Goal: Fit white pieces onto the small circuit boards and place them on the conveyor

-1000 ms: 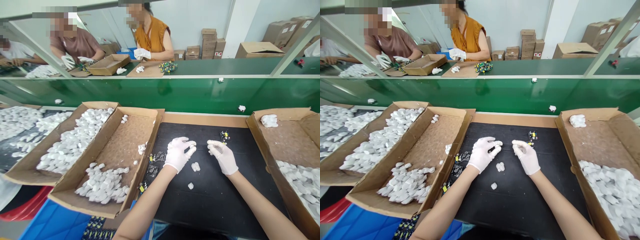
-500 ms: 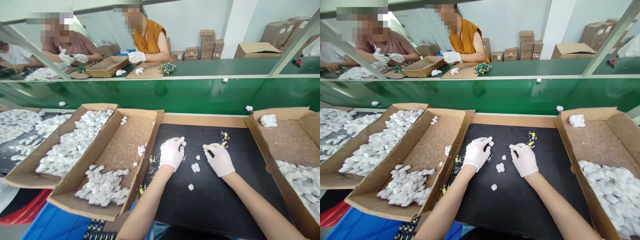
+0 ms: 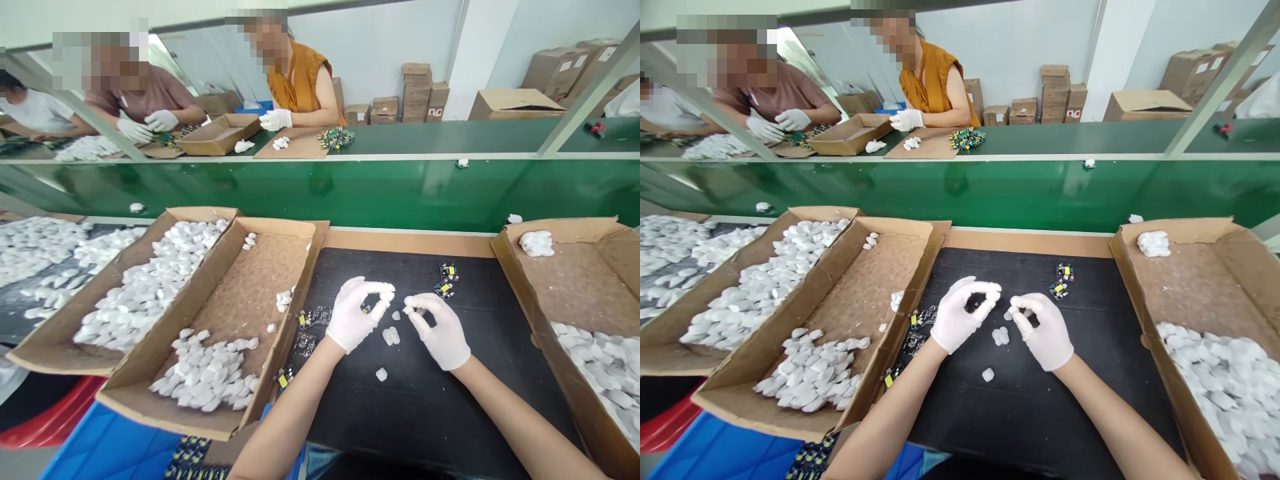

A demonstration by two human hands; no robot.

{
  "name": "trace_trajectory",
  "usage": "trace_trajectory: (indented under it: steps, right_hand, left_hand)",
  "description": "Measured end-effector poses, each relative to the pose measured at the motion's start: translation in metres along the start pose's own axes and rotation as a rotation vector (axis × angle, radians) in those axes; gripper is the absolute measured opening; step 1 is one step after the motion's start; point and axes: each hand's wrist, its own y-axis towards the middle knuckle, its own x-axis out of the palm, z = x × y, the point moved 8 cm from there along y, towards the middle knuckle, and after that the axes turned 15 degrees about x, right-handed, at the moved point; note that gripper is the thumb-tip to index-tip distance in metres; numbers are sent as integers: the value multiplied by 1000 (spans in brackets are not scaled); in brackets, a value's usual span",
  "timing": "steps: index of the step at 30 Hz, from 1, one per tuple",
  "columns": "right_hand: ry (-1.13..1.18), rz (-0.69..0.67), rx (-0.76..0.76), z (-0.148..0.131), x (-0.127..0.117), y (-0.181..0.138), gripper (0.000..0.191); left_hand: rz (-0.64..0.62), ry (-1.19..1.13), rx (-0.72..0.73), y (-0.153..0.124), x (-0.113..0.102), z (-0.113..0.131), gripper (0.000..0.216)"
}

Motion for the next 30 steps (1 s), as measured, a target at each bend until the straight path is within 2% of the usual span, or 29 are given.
trace_trajectory:
  steps: [5,8,12,16,23,30]
  right_hand:
    - [611,-292,356,13,16,-4,25]
    - [753,-402,461,14,26,-7,31]
    - [771,-464,468,9,33,-8,32]
    - [739,-434,448,10,31,-6,30]
    - [709,-384,415,15,29,-7,24]
    - [697,-443,433,18,34,-9,25]
  left_hand:
    - [-35,-158,7,-3,6,15,6]
    - [-45,-194,-29,-6,8,15,13]
    - [-68,-214,-57,-7,13,13,18]
    - [-104,-203,-17,-5,16,17,18]
    - [-70,-101,35,-5,12,20,14]
    - [-79,-77,88,-5,14,23,16]
